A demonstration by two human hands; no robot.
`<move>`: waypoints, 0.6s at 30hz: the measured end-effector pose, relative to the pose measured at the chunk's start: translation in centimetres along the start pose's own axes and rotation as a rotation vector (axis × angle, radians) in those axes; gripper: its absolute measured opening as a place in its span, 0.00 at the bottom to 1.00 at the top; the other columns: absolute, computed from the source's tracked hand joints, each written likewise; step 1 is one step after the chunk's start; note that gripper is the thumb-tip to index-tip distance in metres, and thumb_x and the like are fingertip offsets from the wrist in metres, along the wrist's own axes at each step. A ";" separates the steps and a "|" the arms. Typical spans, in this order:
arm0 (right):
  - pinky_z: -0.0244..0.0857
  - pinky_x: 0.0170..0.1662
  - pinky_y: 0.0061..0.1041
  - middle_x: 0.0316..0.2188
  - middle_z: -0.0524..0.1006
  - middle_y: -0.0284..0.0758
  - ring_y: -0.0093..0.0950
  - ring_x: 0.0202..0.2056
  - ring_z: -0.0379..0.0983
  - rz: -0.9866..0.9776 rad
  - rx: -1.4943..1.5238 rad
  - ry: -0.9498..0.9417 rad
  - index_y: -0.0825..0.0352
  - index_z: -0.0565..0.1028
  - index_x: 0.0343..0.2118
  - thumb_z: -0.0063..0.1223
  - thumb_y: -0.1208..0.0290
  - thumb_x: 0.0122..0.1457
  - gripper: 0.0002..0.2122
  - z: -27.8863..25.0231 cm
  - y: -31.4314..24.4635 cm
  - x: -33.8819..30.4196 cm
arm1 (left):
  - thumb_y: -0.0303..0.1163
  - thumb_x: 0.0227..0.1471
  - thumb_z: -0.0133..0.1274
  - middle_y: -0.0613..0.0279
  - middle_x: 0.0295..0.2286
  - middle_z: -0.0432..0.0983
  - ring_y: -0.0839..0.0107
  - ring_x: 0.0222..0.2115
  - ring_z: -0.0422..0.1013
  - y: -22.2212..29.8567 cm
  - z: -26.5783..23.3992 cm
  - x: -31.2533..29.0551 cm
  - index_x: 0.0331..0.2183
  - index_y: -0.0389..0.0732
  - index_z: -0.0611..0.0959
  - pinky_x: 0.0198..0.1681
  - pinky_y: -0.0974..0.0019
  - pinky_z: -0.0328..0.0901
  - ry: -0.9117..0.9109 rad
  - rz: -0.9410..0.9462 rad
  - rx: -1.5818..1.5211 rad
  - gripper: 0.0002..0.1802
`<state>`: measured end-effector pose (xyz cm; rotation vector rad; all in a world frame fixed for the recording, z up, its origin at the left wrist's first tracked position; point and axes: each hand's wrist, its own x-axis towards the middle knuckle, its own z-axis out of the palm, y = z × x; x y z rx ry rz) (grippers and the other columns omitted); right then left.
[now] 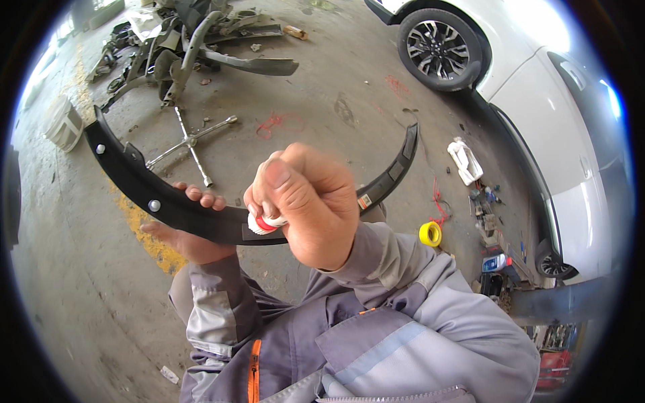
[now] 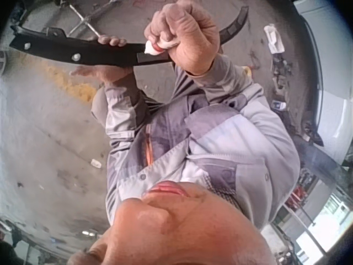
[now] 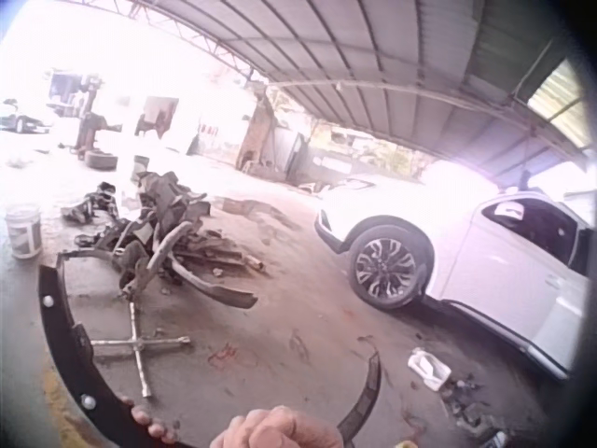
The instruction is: The person fits a black wheel arch trim around the rear wheel of a white car, removes it, applies adhesive from a tube to the trim, and repositions it. Another person briefly holds a clipboard and pen while the person writes on it.
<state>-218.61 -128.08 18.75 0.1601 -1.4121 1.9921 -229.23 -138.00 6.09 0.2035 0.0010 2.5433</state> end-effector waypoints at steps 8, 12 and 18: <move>0.64 0.31 0.28 0.20 0.66 0.31 0.24 0.22 0.62 -0.046 -0.184 0.044 0.65 0.65 0.25 0.44 0.67 0.68 0.14 -3.3 0.1 -4.1 | 0.68 0.50 0.52 0.59 0.40 0.73 0.65 0.37 0.70 2.5 -1.9 0.7 0.53 0.40 0.67 0.41 0.60 0.66 -0.202 -0.034 -0.002 0.44; 0.60 0.29 0.32 0.16 0.62 0.29 0.27 0.20 0.58 -0.145 -0.125 0.247 0.59 0.60 0.21 0.42 0.57 0.68 0.18 -7.9 -4.6 -4.5 | 0.53 0.55 0.57 0.59 0.41 0.68 0.67 0.38 0.68 7.0 -2.2 1.6 0.53 0.38 0.64 0.42 0.63 0.66 -0.213 -0.043 0.008 0.37; 0.59 0.29 0.32 0.17 0.61 0.26 0.24 0.21 0.57 -0.257 -0.120 0.551 0.59 0.62 0.22 0.46 0.61 0.66 0.15 -15.0 -10.2 -4.1 | 0.39 0.54 0.59 0.63 0.38 0.65 0.71 0.36 0.66 13.5 -3.6 2.8 0.52 0.39 0.63 0.41 0.66 0.65 -0.204 -0.087 -0.004 0.31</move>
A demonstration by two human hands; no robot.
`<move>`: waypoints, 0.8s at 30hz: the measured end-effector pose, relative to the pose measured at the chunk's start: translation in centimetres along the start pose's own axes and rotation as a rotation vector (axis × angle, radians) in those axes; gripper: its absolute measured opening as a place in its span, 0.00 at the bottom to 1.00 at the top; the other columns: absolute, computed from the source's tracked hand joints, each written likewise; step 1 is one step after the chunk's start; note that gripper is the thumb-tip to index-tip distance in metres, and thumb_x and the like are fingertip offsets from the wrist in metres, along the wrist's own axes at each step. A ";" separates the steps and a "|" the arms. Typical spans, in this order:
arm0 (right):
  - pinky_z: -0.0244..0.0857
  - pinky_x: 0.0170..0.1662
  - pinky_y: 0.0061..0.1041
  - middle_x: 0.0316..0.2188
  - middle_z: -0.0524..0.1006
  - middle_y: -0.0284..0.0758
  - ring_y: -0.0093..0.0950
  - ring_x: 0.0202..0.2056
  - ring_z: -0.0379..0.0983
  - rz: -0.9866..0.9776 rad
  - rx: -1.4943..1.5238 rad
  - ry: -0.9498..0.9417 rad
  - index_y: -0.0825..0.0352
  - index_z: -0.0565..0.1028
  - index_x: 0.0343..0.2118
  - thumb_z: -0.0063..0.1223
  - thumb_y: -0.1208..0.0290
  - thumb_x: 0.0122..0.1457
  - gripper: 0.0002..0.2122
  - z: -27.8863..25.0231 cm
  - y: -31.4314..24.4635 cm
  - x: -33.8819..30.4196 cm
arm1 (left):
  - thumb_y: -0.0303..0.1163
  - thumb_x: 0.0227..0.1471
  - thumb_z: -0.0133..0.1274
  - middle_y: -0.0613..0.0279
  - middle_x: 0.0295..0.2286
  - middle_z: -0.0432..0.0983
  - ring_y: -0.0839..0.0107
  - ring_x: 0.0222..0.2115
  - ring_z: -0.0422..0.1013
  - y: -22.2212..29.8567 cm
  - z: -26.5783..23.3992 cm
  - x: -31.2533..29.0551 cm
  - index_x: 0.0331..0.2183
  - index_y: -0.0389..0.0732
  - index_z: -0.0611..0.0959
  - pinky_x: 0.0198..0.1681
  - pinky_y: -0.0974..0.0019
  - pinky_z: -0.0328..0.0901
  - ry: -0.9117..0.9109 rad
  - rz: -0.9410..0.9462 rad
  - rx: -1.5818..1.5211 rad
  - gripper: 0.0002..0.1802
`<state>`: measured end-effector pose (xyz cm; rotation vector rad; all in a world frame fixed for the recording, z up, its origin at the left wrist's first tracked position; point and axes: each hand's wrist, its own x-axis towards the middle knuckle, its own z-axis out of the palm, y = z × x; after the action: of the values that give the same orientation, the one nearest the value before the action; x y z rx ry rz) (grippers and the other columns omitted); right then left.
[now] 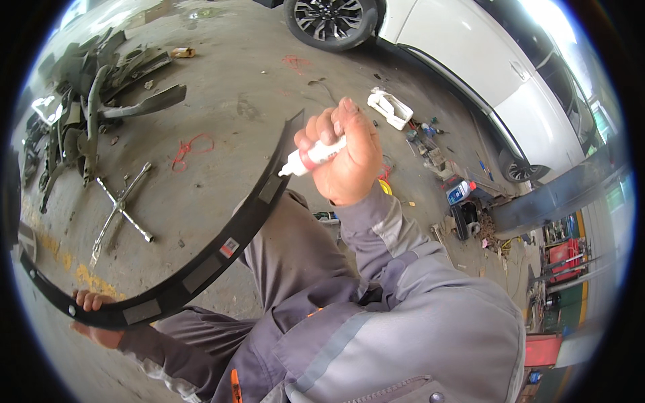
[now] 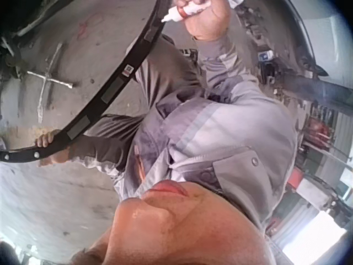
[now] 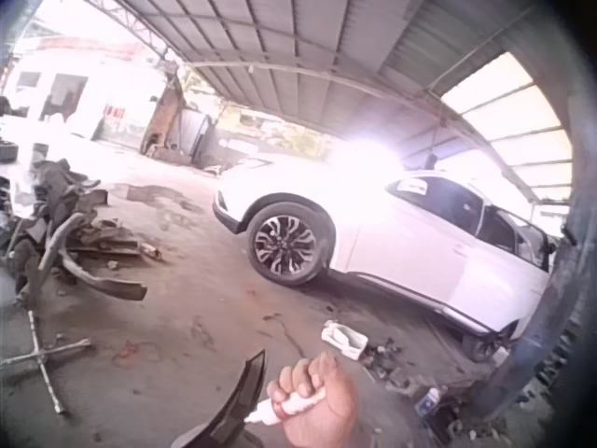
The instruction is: The person fits a black wheel arch trim around the rear wheel of a white car, removes it, applies adhesive from a tube to the trim, and repositions it. Another person briefly holds a clipboard and pen while the person writes on it.
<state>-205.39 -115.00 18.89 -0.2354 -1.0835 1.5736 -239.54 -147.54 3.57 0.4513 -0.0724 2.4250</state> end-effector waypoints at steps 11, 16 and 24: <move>0.63 0.27 0.28 0.17 0.66 0.28 0.21 0.20 0.62 -0.160 -0.267 0.125 0.64 0.68 0.22 0.50 0.67 0.64 0.14 -7.3 2.7 7.6 | 0.51 0.57 0.41 0.68 0.30 0.59 0.75 0.28 0.59 6.1 -1.0 0.3 0.50 0.36 0.66 0.32 0.69 0.57 0.042 -0.029 0.040 0.30; 0.62 0.26 0.26 0.18 0.66 0.28 0.21 0.20 0.62 -0.111 -0.340 0.147 0.65 0.68 0.22 0.51 0.66 0.64 0.14 -9.4 4.3 9.2 | 0.53 0.58 0.40 0.68 0.31 0.60 0.74 0.28 0.60 6.1 -0.4 0.6 0.51 0.35 0.66 0.33 0.68 0.58 0.094 -0.012 0.047 0.31; 0.60 0.24 0.23 0.16 0.66 0.28 0.20 0.18 0.62 -0.110 -0.432 0.149 0.66 0.68 0.23 0.51 0.66 0.65 0.14 -11.4 6.1 12.5 | 0.45 0.51 0.62 0.73 0.29 0.72 0.80 0.27 0.71 1.2 3.5 0.3 0.33 0.44 0.73 0.32 0.71 0.67 0.198 -0.028 -0.049 0.19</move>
<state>-206.01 -98.01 13.04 -0.5651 -1.2867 1.1911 -239.47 -148.83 6.99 0.1875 -0.0396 2.4218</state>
